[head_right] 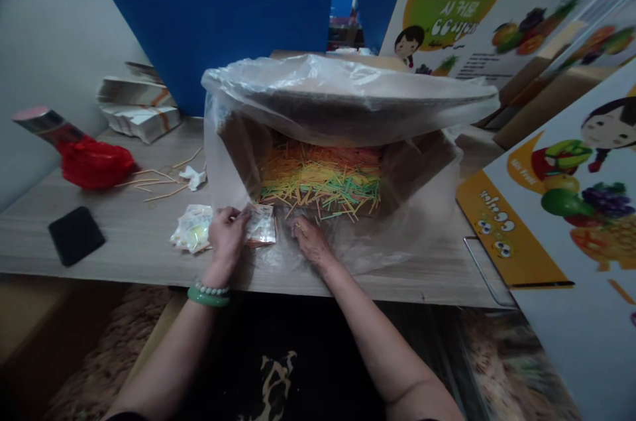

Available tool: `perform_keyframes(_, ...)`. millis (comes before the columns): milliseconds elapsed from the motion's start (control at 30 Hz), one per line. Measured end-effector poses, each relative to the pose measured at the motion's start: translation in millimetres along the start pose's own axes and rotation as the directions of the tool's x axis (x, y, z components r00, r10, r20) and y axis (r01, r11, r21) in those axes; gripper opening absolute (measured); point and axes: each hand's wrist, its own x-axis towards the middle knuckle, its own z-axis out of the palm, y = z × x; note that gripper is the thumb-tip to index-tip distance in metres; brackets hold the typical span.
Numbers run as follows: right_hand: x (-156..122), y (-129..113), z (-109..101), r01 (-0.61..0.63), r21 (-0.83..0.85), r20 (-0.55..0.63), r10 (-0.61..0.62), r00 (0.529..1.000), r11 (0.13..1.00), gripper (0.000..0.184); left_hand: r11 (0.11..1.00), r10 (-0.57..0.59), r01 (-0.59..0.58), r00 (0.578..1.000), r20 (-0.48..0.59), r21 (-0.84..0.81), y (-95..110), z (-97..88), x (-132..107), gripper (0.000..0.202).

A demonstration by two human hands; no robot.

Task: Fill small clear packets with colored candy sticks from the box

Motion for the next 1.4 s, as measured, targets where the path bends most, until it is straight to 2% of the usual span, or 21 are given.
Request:
perform_keyframes(67, 1.0, -8.2, -2.4, -0.015, 0.081, -0.069, 0.020, 0.997, 0.997, 0.014, 0.988, 0.060, -0.061, 0.998, -0.009, -0.142, 6.0, -5.0, -3.5, 0.023)
perform_keyframes(100, 2.2, -13.2, -2.7, -0.032, 0.132, -0.090, 0.044, 0.995, 0.991, 0.015, 0.968, 0.077, -0.070, 0.997, 0.020, -0.239, 10.6, -6.3, -5.2, 0.027)
perform_keyframes(167, 6.3, -23.4, -0.3, -0.092, 0.248, -0.069, 0.112, 0.991, 0.964, 0.022, 0.892, 0.094, -0.021, 0.986, 0.140, -0.451, 20.2, -5.3, -7.7, 0.035)
perform_keyframes(233, 12.5, -31.4, 6.2, -0.166, 0.360, -0.002, 0.179, 0.984, 0.918, 0.031, 0.797, 0.109, 0.077, 0.957, 0.268, -0.599, 27.0, -0.3, -8.8, 0.038)
perform_keyframes(300, 19.9, -35.0, 15.4, -0.223, 0.431, 0.053, 0.222, 0.974, 0.874, 0.031, 0.752, 0.128, 0.151, 0.921, 0.367, -0.642, 27.9, 5.6, -8.3, 0.037)
perform_keyframes(367, 27.5, -33.6, 26.0, -0.248, 0.449, 0.087, 0.234, 0.968, 0.859, 0.026, 0.773, 0.142, 0.166, 0.895, 0.423, -0.612, 23.1, 8.6, -6.5, 0.038)
perform_keyframes(433, 34.4, -29.0, 36.7, -0.255, 0.395, 0.081, 0.243, 0.967, 0.882, 0.020, 0.844, 0.164, 0.072, 0.910, 0.382, -0.532, 15.2, 6.1, -3.8, 0.035)
perform_keyframes(533, 42.3, -22.8, 49.0, -0.235, 0.190, -0.055, 0.249, 0.967, 0.953, 0.017, 0.934, 0.198, -0.148, 0.973, 0.123, -0.326, 6.3, -5.9, 0.7, 0.025)
perform_keyframes(600, 45.1, -23.2, 51.0, -0.205, 0.107, -0.094, 0.216, 0.972, 0.973, 0.014, 0.938, 0.181, -0.168, 0.983, 0.017, -0.302, 6.1, -14.2, 2.9, 0.022)
perform_keyframes(633, 45.2, -24.8, 49.4, -0.188, 0.125, -0.077, 0.199, 0.977, 0.974, 0.013, 0.921, 0.141, -0.121, 0.990, 0.027, -0.370, 8.0, -17.0, 3.3, 0.019)
perform_keyframes(700, 42.7, -29.4, 41.7, -0.128, 0.225, -0.075, 0.149, 0.986, 0.966, 0.012, 0.808, 0.019, 0.083, 0.986, 0.166, -0.584, 14.7, -18.7, 2.0, 0.008)
perform_keyframes(733, 39.9, -31.1, 36.2, -0.083, 0.267, -0.117, 0.117, 0.986, 0.960, 0.012, 0.711, -0.040, 0.222, 0.960, 0.277, -0.668, 19.0, -17.7, 0.0, 0.011)
perform_keyframes(800, 31.8, -30.8, 24.8, 0.010, 0.270, -0.230, 0.055, 0.972, 0.963, 0.014, 0.510, -0.097, 0.471, 0.863, 0.496, -0.720, 28.0, -13.0, -6.1, 0.024)
perform_keyframes(833, 26.9, -28.3, 19.6, 0.029, 0.234, -0.248, 0.031, 0.968, 0.972, 0.015, 0.439, -0.090, 0.550, 0.814, 0.574, -0.711, 32.1, -10.1, -9.7, 0.028)
perform_keyframes(900, 17.2, -19.8, 11.4, -0.011, 0.161, -0.189, 0.042, 0.981, 0.987, 0.017, 0.367, -0.035, 0.618, 0.756, 0.653, -0.695, 38.8, -4.4, -16.8, 0.034)
perform_keyframes(967, 10.1, -11.2, 4.9, -0.080, 0.131, -0.123, 0.096, 0.988, 0.988, 0.016, 0.343, 0.019, 0.637, 0.730, 0.684, -0.690, 43.2, -0.2, -21.9, 0.041)
perform_keyframes(1100, 8.4, -14.7, -11.7, -0.099, 0.280, -0.212, 0.162, 0.964, 0.955, 0.019, 0.327, 0.075, 0.679, 0.674, 0.734, -0.657, 48.3, 2.6, -26.3, 0.034)
perform_keyframes(1167, 10.3, -26.8, -22.2, -0.071, 0.356, -0.267, 0.174, 0.948, 0.932, 0.016, 0.349, 0.101, 0.665, 0.674, 0.732, -0.660, 50.9, 1.8, -28.4, 0.030)
perform_keyframes(1267, 9.4, -46.2, -34.5, 0.002, 0.423, -0.311, 0.144, 0.939, 0.906, 0.011, 0.365, 0.115, 0.613, 0.717, 0.687, -0.701, 55.7, 1.5, -33.2, 0.030)
perform_keyframes(1333, 5.3, -56.2, -38.2, 0.032, 0.494, -0.287, 0.129, 0.949, 0.869, 0.011, 0.368, 0.135, 0.573, 0.746, 0.652, -0.733, 58.2, 3.4, -36.6, 0.029)
perform_keyframes(1400, 0.2, -64.3, -38.9, 0.038, 0.557, -0.266, 0.134, 0.954, 0.830, 0.012, 0.413, 0.183, 0.497, 0.775, 0.605, -0.763, 59.3, 7.0, -39.2, 0.026)
